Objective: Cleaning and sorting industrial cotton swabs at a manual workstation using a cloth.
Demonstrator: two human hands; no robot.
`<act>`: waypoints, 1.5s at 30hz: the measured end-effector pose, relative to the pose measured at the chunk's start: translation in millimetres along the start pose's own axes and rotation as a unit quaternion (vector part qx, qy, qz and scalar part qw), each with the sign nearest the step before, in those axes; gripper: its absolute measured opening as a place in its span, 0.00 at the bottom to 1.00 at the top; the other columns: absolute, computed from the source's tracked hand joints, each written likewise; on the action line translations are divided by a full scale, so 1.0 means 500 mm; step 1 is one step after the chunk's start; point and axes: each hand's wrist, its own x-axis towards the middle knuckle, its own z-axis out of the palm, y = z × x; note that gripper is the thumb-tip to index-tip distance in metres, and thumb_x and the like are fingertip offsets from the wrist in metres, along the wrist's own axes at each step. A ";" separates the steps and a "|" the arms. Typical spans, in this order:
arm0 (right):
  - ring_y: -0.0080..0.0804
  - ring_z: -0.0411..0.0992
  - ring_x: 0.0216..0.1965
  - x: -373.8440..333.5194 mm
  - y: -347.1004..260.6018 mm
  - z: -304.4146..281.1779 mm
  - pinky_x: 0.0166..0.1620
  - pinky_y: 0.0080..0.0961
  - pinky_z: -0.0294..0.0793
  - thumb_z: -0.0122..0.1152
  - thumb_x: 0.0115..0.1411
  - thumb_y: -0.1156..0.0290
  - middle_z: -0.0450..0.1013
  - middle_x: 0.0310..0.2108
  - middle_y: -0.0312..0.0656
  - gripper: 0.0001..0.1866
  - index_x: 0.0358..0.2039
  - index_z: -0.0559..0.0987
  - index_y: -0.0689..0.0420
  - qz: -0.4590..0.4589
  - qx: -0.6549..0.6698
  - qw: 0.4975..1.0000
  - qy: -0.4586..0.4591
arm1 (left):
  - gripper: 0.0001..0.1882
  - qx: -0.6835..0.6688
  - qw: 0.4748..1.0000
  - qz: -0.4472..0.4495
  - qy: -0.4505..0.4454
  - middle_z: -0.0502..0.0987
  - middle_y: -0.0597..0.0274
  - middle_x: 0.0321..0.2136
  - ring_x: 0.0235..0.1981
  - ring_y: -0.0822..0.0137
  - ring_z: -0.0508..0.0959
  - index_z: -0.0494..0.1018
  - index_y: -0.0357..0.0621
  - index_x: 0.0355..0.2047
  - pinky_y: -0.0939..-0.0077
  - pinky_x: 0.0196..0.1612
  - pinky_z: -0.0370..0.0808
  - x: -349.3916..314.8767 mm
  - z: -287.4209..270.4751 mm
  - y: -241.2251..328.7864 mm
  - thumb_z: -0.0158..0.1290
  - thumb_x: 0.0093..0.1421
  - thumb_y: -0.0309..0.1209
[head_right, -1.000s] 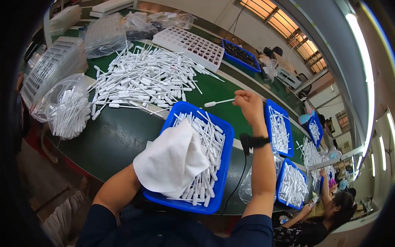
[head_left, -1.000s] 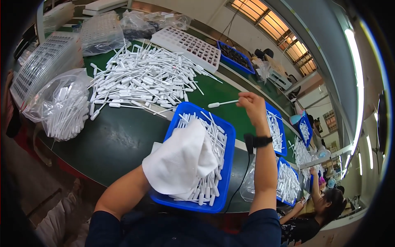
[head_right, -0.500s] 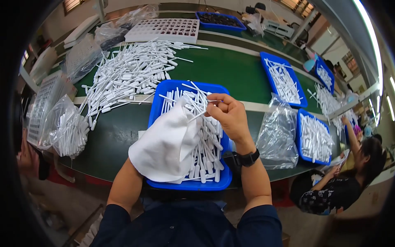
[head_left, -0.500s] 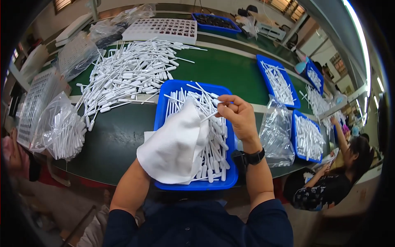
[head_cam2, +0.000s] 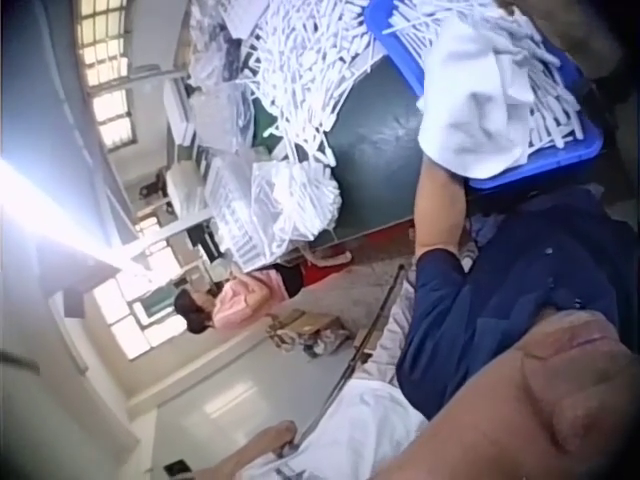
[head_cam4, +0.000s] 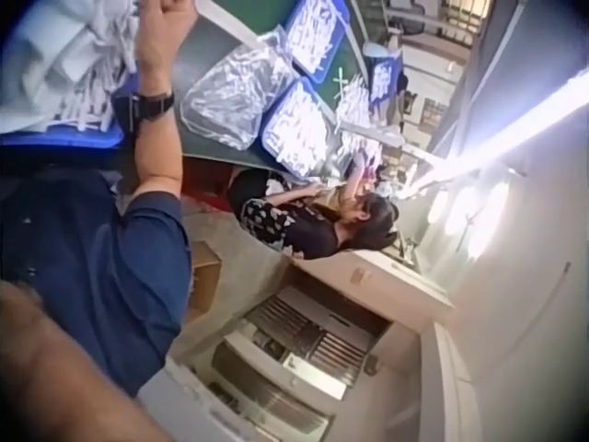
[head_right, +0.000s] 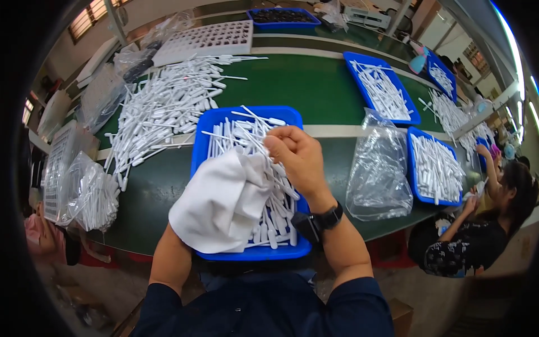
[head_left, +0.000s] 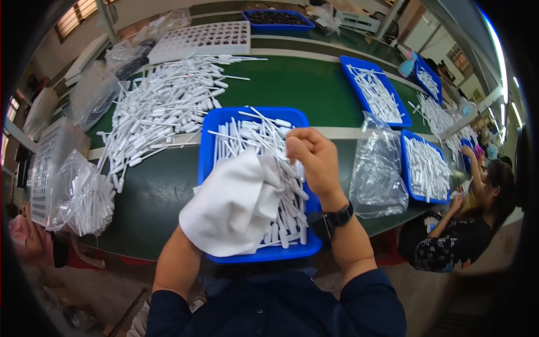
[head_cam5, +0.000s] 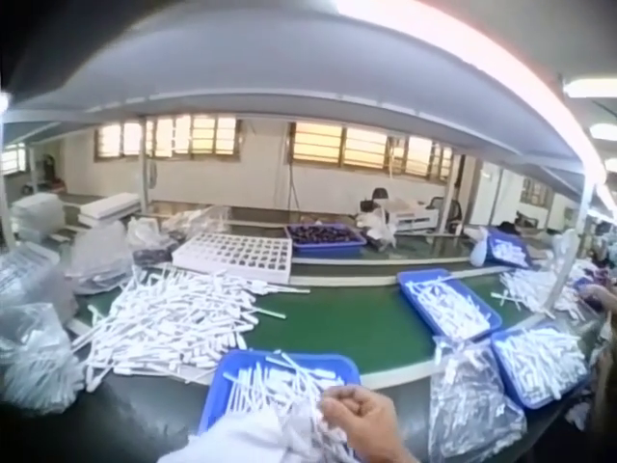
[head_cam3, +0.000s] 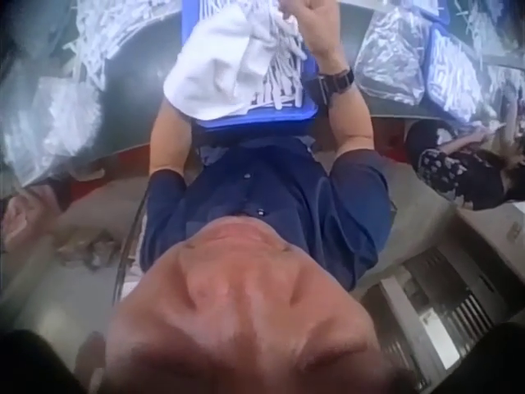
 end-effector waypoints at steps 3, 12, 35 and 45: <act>0.20 0.75 0.30 -0.025 -0.017 0.000 0.34 0.18 0.75 0.61 0.65 0.74 0.78 0.28 0.38 0.06 0.37 0.80 0.64 0.017 -0.034 0.998 -0.045 | 0.13 0.147 0.984 0.102 0.014 0.75 0.59 0.36 0.37 0.63 0.78 0.72 0.40 0.43 0.73 0.40 0.76 -0.005 -0.023 -0.015 0.58 0.57 0.24; 0.18 0.77 0.38 -0.071 -0.018 0.080 0.43 0.18 0.76 0.61 0.65 0.73 0.80 0.34 0.36 0.12 0.46 0.80 0.67 0.143 -0.091 0.952 -0.254 | 0.19 -0.322 0.927 -0.175 0.080 0.74 0.69 0.41 0.40 0.75 0.75 0.70 0.38 0.56 0.80 0.42 0.76 -0.079 -0.058 -0.231 0.56 0.69 0.32; 0.24 0.77 0.35 -0.072 0.010 0.069 0.41 0.22 0.76 0.55 0.70 0.70 0.80 0.34 0.41 0.13 0.44 0.79 0.68 0.135 -0.157 0.934 -0.290 | 0.12 0.341 0.909 0.186 0.153 0.74 0.55 0.29 0.30 0.54 0.76 0.72 0.36 0.36 0.70 0.39 0.74 -0.037 -0.055 -0.069 0.59 0.52 0.26; 0.18 0.74 0.30 -0.065 0.041 0.049 0.34 0.15 0.72 0.55 0.68 0.74 0.79 0.29 0.39 0.11 0.36 0.80 0.69 0.054 -0.182 0.965 -0.179 | 0.08 -0.119 0.988 -0.042 0.088 0.75 0.57 0.25 0.28 0.63 0.75 0.72 0.35 0.32 0.74 0.37 0.71 -0.030 0.007 -0.042 0.46 0.61 0.28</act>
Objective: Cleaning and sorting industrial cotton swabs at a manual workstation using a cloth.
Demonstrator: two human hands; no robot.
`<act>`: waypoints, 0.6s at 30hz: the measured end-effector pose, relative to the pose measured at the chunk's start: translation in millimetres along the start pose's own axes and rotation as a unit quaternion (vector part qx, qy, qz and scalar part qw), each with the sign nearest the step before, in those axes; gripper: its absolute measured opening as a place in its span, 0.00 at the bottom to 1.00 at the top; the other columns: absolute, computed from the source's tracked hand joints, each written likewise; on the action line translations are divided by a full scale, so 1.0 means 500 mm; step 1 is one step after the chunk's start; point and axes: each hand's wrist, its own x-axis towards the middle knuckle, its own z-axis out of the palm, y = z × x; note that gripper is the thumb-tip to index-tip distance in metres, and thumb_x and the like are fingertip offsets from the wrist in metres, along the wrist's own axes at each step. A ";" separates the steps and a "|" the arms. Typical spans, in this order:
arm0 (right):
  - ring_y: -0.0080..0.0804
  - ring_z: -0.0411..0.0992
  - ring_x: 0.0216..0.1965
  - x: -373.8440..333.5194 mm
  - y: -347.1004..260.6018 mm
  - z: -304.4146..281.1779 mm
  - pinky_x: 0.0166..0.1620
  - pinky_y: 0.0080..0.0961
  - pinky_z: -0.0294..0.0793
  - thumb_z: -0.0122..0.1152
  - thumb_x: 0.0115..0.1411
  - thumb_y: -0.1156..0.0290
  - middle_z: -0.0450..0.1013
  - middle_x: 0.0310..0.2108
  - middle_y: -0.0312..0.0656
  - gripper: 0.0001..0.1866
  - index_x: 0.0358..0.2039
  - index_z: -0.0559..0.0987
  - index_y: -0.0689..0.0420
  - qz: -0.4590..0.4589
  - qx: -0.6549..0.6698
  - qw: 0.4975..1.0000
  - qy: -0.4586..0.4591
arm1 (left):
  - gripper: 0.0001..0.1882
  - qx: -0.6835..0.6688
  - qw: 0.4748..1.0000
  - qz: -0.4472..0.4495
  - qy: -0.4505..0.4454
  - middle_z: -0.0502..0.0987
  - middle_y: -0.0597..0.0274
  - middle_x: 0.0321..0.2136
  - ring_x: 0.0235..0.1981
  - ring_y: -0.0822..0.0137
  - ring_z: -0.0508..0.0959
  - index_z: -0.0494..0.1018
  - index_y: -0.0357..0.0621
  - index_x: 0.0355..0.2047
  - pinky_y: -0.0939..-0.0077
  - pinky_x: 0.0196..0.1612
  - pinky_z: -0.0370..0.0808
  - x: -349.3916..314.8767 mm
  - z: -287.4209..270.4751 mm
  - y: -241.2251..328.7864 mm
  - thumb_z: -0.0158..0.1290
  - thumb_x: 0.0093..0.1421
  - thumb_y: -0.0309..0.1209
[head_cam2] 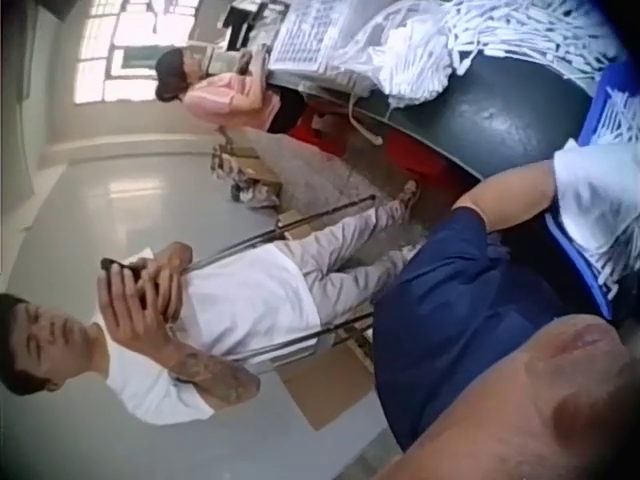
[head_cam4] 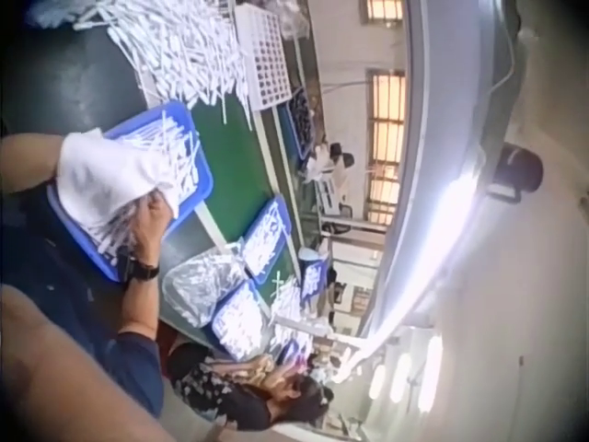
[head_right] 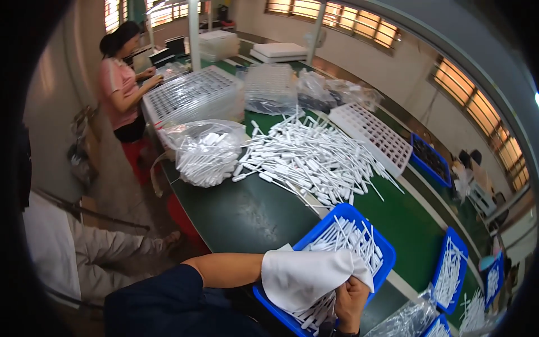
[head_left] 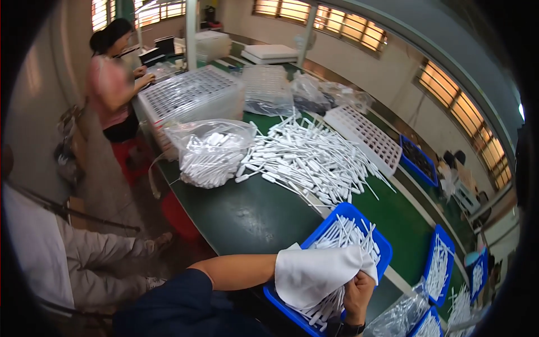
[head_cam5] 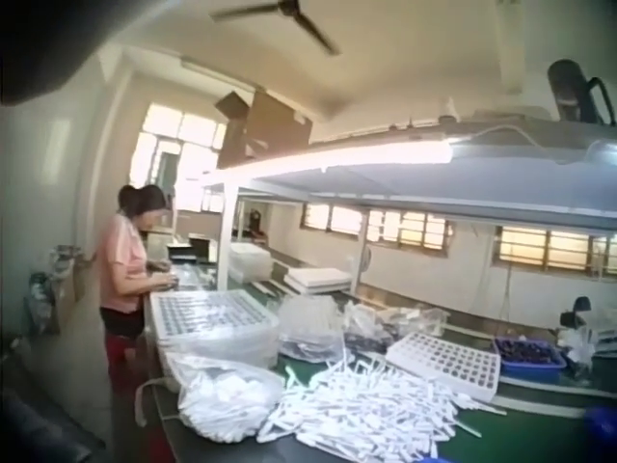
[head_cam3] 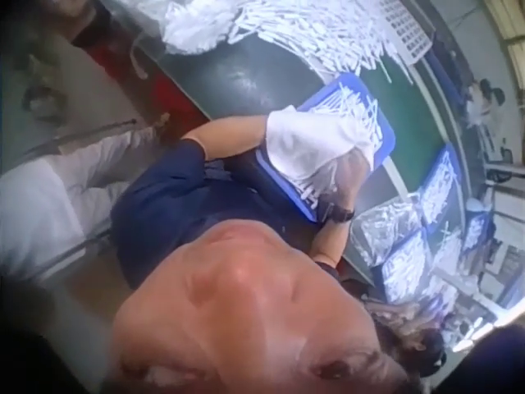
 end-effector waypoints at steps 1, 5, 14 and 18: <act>0.18 0.74 0.30 0.005 0.000 0.000 0.34 0.15 0.72 0.55 0.68 0.74 0.79 0.29 0.39 0.11 0.36 0.80 0.69 -0.005 -0.001 1.000 -0.015 | 0.10 -0.147 0.986 -0.070 -0.032 0.76 0.56 0.25 0.28 0.65 0.75 0.72 0.34 0.31 0.75 0.36 0.70 -0.003 0.004 0.001 0.44 0.62 0.28; 0.15 0.70 0.25 0.001 -0.016 0.003 0.29 0.12 0.67 0.55 0.69 0.71 0.76 0.23 0.35 0.12 0.33 0.80 0.66 0.036 -0.047 0.998 0.020 | 0.08 -0.205 0.976 -0.056 -0.055 0.74 0.58 0.23 0.25 0.66 0.72 0.71 0.32 0.31 0.73 0.32 0.69 -0.022 -0.026 0.044 0.47 0.58 0.26; 0.15 0.64 0.21 -0.015 -0.011 -0.028 0.24 0.15 0.60 0.55 0.70 0.65 0.70 0.23 0.32 0.13 0.32 0.79 0.61 -0.040 0.074 0.967 0.242 | 0.09 0.140 0.938 0.243 -0.205 0.70 0.62 0.22 0.24 0.70 0.69 0.70 0.32 0.33 0.73 0.28 0.68 0.044 0.001 -0.045 0.54 0.53 0.24; 0.18 0.65 0.22 0.042 0.019 -0.003 0.25 0.18 0.63 0.54 0.70 0.62 0.70 0.23 0.32 0.13 0.33 0.79 0.57 -0.022 0.139 0.968 0.210 | 0.12 0.070 0.963 0.110 -0.236 0.74 0.62 0.28 0.32 0.73 0.73 0.72 0.34 0.35 0.74 0.36 0.73 0.050 -0.067 -0.063 0.57 0.54 0.29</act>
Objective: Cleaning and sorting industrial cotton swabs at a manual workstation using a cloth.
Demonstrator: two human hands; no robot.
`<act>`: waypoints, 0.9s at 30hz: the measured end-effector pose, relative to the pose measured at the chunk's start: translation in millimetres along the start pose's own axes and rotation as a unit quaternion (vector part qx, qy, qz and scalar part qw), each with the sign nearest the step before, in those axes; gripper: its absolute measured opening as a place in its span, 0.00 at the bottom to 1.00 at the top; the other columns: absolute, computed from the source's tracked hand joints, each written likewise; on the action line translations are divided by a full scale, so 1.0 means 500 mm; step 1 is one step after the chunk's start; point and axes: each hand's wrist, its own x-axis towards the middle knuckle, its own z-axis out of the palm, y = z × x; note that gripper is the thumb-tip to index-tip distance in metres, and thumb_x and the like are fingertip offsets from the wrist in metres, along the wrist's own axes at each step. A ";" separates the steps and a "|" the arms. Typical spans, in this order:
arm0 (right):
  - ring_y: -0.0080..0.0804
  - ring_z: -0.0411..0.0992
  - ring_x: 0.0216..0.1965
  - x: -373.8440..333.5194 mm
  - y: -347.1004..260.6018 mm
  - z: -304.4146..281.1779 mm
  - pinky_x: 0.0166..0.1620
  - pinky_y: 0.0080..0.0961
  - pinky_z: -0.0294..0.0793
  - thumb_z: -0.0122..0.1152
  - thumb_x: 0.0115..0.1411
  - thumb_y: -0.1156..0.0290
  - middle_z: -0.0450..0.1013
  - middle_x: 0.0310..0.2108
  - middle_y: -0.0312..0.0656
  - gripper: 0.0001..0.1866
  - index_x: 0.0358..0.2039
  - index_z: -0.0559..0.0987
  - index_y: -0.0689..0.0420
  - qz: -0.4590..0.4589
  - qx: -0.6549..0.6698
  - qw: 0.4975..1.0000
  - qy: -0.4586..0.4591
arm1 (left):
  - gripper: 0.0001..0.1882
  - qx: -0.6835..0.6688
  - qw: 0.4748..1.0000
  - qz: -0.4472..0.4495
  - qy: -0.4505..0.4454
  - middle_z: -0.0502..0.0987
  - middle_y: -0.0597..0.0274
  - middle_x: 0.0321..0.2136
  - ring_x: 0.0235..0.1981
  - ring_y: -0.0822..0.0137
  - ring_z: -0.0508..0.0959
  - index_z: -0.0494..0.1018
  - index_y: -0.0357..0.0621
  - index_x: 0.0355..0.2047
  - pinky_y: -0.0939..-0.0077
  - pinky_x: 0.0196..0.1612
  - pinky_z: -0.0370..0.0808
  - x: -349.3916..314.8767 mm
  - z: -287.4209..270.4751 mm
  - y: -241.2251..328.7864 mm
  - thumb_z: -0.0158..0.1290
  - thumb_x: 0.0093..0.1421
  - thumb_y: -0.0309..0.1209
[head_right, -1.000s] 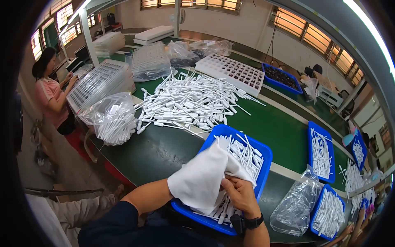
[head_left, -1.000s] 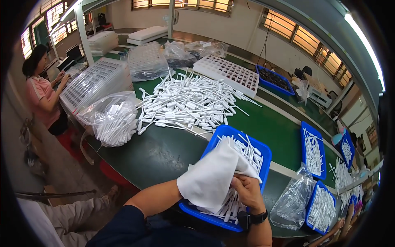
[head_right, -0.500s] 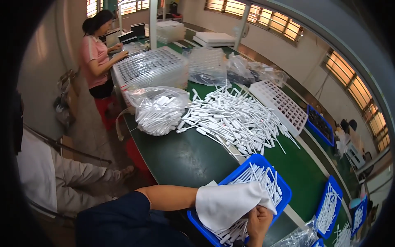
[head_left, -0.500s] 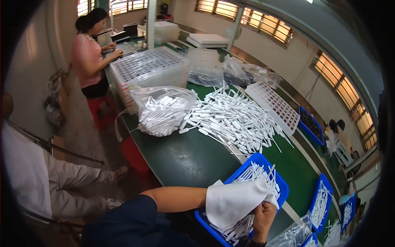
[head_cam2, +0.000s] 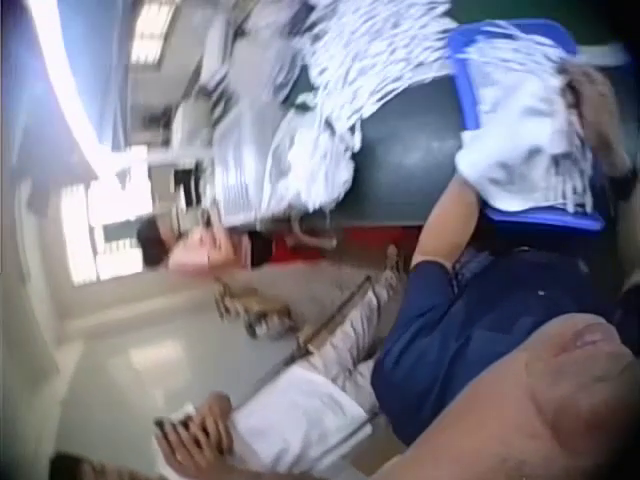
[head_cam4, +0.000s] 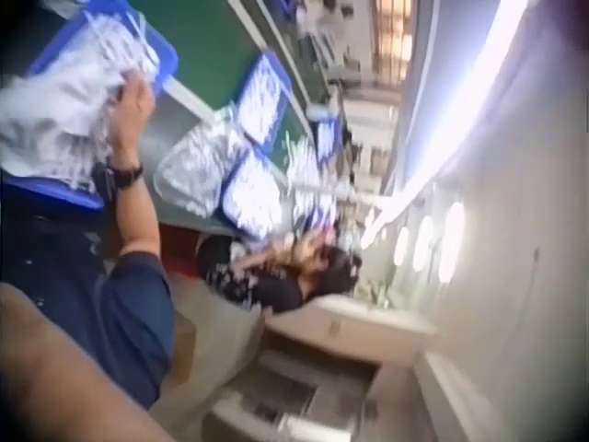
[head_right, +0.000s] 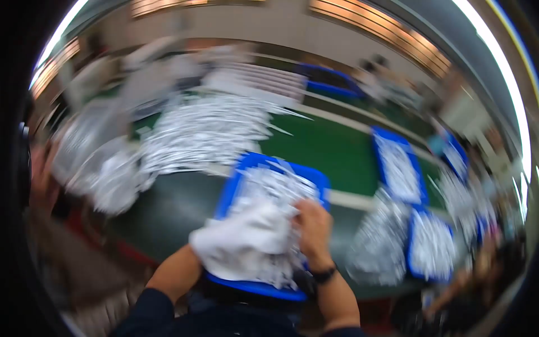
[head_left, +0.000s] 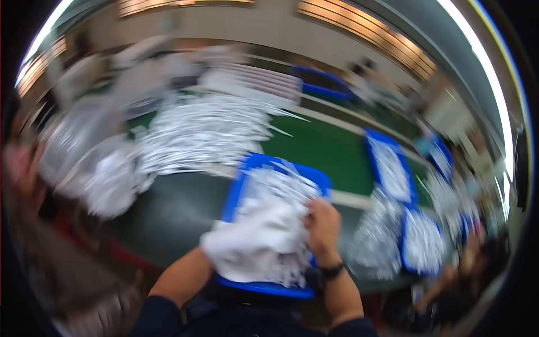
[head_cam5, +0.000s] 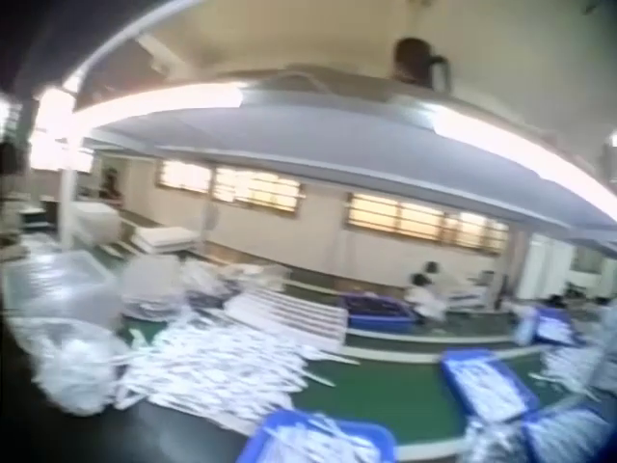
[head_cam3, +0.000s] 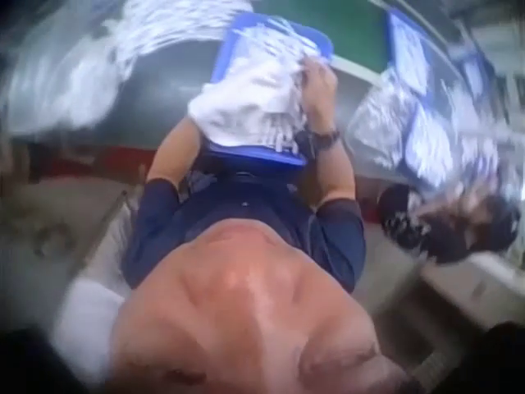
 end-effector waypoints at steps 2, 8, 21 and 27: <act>0.19 0.66 0.22 0.005 -0.015 0.000 0.26 0.19 0.64 0.52 0.71 0.61 0.70 0.20 0.33 0.16 0.35 0.80 0.60 0.034 -0.017 0.999 -0.022 | 0.12 0.358 0.897 0.237 -0.105 0.75 0.63 0.36 0.38 0.69 0.74 0.71 0.38 0.39 0.76 0.43 0.72 0.015 -0.016 0.081 0.57 0.55 0.28; 0.18 0.70 0.24 0.005 -0.022 -0.018 0.30 0.18 0.69 0.51 0.73 0.62 0.73 0.21 0.34 0.16 0.37 0.79 0.62 0.023 0.096 0.992 -0.076 | 0.05 -0.270 0.945 -0.158 0.094 0.75 0.65 0.35 0.35 0.73 0.73 0.71 0.40 0.40 0.79 0.39 0.72 -0.048 -0.044 -0.233 0.50 0.64 0.21; 0.21 0.72 0.25 0.003 -0.005 -0.019 0.32 0.19 0.72 0.50 0.74 0.62 0.74 0.24 0.38 0.16 0.40 0.78 0.62 -0.007 0.144 0.985 -0.099 | 0.07 0.116 0.974 -0.138 0.139 0.74 0.64 0.35 0.34 0.73 0.72 0.70 0.39 0.44 0.79 0.38 0.72 0.026 0.068 0.020 0.48 0.65 0.20; 0.24 0.76 0.29 -0.001 -0.018 -0.033 0.36 0.21 0.77 0.51 0.74 0.63 0.76 0.27 0.40 0.15 0.39 0.78 0.63 -0.010 0.142 0.987 -0.079 | 0.07 -0.028 0.966 -0.194 0.166 0.74 0.64 0.34 0.34 0.73 0.72 0.70 0.38 0.43 0.79 0.38 0.72 0.052 0.092 0.051 0.48 0.65 0.20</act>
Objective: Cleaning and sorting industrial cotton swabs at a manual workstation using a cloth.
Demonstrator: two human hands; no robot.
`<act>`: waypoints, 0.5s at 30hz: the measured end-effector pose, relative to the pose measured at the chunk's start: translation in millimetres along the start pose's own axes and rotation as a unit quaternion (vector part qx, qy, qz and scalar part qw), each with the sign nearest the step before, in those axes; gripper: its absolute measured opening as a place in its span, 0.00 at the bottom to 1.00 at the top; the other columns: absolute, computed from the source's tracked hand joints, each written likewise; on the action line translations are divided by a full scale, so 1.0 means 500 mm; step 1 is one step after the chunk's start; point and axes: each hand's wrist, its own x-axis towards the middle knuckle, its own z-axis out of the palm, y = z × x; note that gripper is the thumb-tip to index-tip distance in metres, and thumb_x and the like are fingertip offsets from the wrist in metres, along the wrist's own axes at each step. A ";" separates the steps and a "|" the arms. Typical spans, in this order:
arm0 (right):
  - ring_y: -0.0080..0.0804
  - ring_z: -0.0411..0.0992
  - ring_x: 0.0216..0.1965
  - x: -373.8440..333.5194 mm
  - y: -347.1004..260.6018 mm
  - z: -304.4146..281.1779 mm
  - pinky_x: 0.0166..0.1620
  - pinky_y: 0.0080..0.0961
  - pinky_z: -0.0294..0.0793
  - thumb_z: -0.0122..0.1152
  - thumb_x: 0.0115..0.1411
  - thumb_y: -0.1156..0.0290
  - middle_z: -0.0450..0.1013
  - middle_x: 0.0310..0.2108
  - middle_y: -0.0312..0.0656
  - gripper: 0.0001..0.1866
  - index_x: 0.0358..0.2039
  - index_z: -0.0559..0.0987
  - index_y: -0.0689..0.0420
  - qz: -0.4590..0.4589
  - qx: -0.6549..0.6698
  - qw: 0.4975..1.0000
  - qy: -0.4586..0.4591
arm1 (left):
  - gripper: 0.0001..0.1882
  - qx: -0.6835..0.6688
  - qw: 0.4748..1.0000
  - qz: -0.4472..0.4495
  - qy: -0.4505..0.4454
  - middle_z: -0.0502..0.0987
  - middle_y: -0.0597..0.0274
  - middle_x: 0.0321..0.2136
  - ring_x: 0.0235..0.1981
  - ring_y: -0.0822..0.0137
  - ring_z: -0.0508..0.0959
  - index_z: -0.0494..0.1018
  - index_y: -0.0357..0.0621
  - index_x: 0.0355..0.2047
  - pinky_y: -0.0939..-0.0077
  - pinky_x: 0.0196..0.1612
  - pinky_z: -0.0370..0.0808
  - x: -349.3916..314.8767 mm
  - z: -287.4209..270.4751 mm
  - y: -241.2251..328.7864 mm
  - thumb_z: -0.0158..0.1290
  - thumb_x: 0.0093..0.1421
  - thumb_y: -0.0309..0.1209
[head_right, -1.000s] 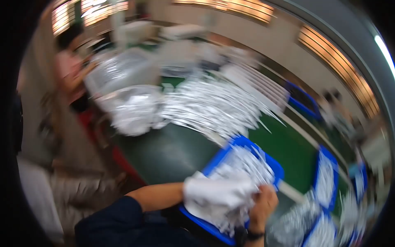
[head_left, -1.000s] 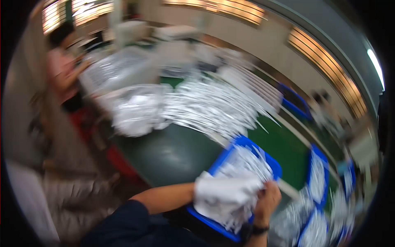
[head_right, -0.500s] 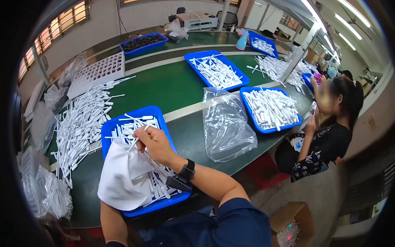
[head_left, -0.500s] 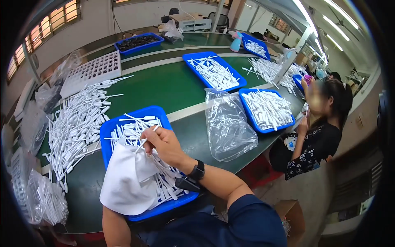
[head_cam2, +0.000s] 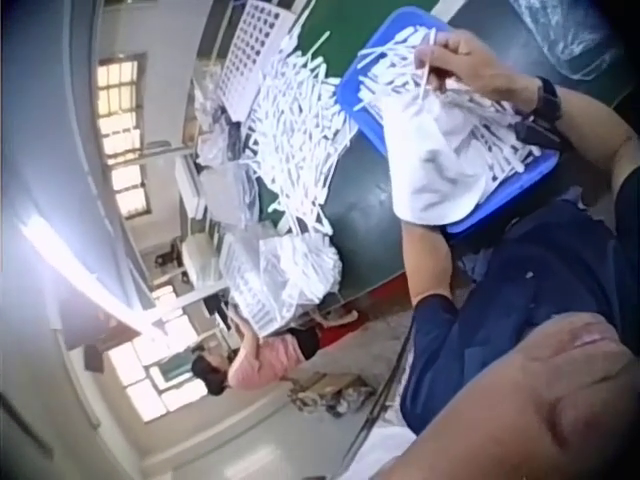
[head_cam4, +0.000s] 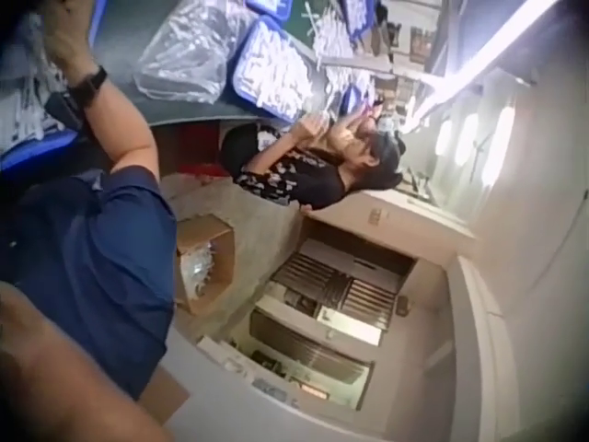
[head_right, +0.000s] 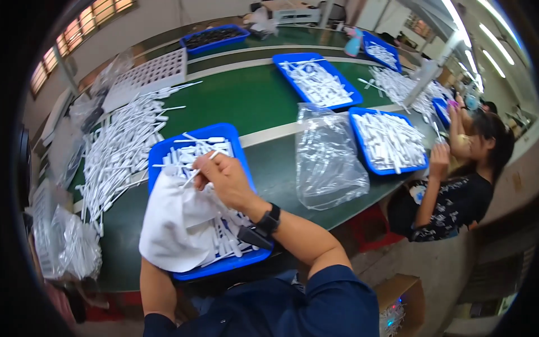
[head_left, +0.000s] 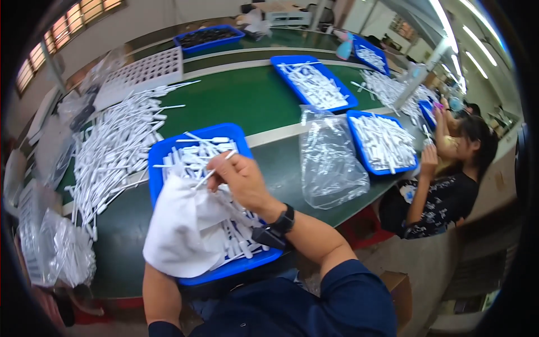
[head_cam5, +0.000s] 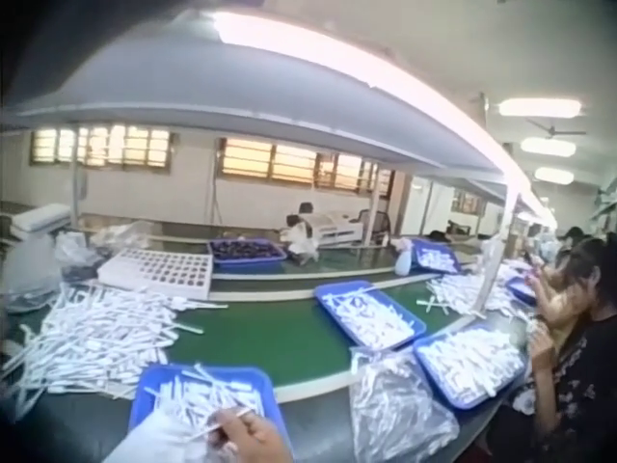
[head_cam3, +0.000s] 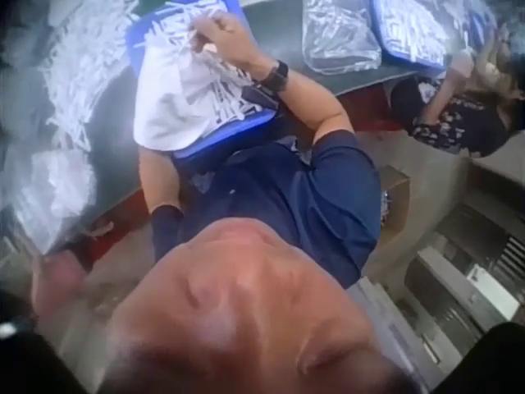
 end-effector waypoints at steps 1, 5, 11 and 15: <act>0.24 0.76 0.29 0.001 0.000 -0.001 0.36 0.21 0.77 0.51 0.74 0.63 0.76 0.27 0.40 0.15 0.39 0.78 0.63 0.004 0.008 1.000 -0.009 | 0.07 -0.022 1.000 -0.010 0.001 0.73 0.64 0.34 0.34 0.73 0.72 0.70 0.38 0.43 0.80 0.38 0.72 -0.003 0.002 0.003 0.48 0.65 0.20; 0.24 0.76 0.29 0.000 0.003 0.001 0.36 0.22 0.77 0.50 0.74 0.63 0.77 0.28 0.41 0.16 0.39 0.77 0.64 0.010 -0.005 1.000 -0.013 | 0.07 -0.091 0.995 -0.040 -0.002 0.73 0.64 0.34 0.34 0.73 0.72 0.70 0.38 0.43 0.80 0.38 0.72 -0.017 -0.008 0.013 0.48 0.65 0.20; 0.24 0.76 0.29 -0.006 0.005 0.005 0.36 0.21 0.77 0.50 0.74 0.63 0.77 0.28 0.40 0.16 0.39 0.78 0.63 0.000 0.021 0.999 -0.027 | 0.17 -0.014 1.000 -0.020 0.012 0.73 0.68 0.37 0.37 0.74 0.71 0.67 0.37 0.49 0.82 0.44 0.70 -0.032 -0.008 0.051 0.55 0.59 0.18; 0.22 0.75 0.28 -0.004 0.006 -0.001 0.35 0.19 0.76 0.50 0.74 0.62 0.76 0.28 0.39 0.16 0.39 0.78 0.63 0.005 0.018 1.000 -0.020 | 0.18 0.079 0.995 0.044 -0.033 0.72 0.63 0.35 0.37 0.68 0.72 0.68 0.37 0.45 0.79 0.45 0.70 -0.025 -0.023 0.013 0.58 0.53 0.20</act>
